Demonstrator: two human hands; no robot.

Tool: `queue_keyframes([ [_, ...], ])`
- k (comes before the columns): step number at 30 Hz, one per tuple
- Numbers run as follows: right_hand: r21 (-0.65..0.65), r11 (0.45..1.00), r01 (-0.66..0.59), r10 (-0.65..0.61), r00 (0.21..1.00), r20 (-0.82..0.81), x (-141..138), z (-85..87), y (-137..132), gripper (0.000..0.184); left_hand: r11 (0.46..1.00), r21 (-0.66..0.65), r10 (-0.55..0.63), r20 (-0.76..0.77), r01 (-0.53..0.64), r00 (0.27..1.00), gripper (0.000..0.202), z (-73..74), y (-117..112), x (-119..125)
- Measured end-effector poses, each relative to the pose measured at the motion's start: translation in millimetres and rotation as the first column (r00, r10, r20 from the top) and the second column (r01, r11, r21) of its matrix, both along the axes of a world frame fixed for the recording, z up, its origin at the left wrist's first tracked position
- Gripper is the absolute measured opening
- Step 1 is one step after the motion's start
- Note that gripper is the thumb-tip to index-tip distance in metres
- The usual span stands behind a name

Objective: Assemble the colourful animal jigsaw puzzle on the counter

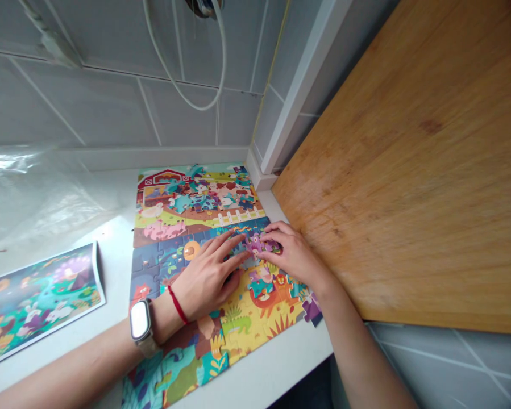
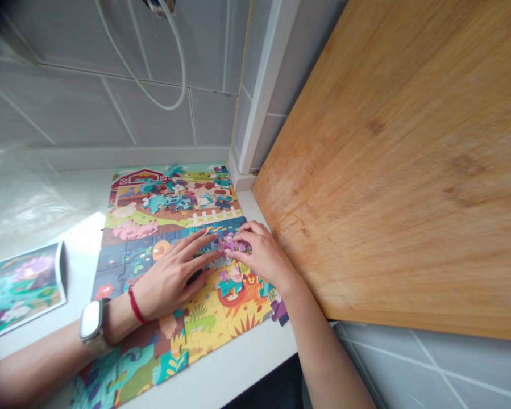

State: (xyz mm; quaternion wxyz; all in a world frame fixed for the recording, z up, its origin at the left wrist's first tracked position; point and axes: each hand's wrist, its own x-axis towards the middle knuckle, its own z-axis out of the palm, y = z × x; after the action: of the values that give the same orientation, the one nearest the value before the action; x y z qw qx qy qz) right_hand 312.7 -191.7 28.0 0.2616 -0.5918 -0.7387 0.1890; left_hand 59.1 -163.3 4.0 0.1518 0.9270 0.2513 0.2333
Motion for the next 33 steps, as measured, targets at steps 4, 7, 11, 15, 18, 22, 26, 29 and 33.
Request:
queue_keyframes([
  [4,-0.023,1.000,0.021,-0.021,1.000,-0.008,1.0,3.1,-0.1,0.029,1.000,0.018,-0.005,-0.068,0.007,0.998,0.042,-1.7,0.2,-0.2],
  [7,-0.049,0.998,0.037,-0.037,0.999,-0.006,2.7,6.2,-0.1,0.032,1.000,0.014,-0.004,-0.090,0.005,0.996,0.041,-0.5,0.0,-0.5],
  [11,-0.068,0.996,0.057,-0.057,0.998,0.012,4.0,8.3,-0.7,0.027,1.000,-0.004,-0.005,-0.101,0.005,0.995,0.042,-0.6,-0.3,-0.6],
  [15,-0.069,0.996,0.055,-0.054,0.998,0.020,4.5,6.3,-1.4,0.023,1.000,-0.009,-0.001,-0.104,0.000,0.995,0.044,-3.0,-0.1,-0.8],
  [18,-0.055,0.997,0.045,-0.044,0.999,0.019,5.2,2.7,-1.6,0.023,1.000,-0.006,-0.011,-0.131,0.010,0.991,0.047,-3.7,0.4,-1.5],
  [22,-0.031,0.999,0.024,-0.023,0.999,0.027,5.6,0.2,-1.7,0.020,0.999,-0.008,-0.037,-0.182,0.036,0.983,0.054,-3.0,1.1,-2.5],
  [26,-0.050,0.998,0.024,-0.023,1.000,0.019,5.1,5.0,-2.4,0.019,0.999,-0.006,-0.049,-0.186,0.049,0.981,0.055,-3.1,1.0,-2.6],
  [29,-0.068,0.997,0.023,-0.022,1.000,0.012,5.2,8.7,-3.2,0.026,0.998,0.005,-0.053,-0.196,0.055,0.979,0.056,-3.8,0.5,-2.1],
  [33,-0.056,0.998,0.017,-0.017,1.000,0.014,6.4,7.7,-3.4,0.026,1.000,0.019,-0.020,-0.211,0.025,0.977,0.055,-4.1,-0.4,-1.6],
])
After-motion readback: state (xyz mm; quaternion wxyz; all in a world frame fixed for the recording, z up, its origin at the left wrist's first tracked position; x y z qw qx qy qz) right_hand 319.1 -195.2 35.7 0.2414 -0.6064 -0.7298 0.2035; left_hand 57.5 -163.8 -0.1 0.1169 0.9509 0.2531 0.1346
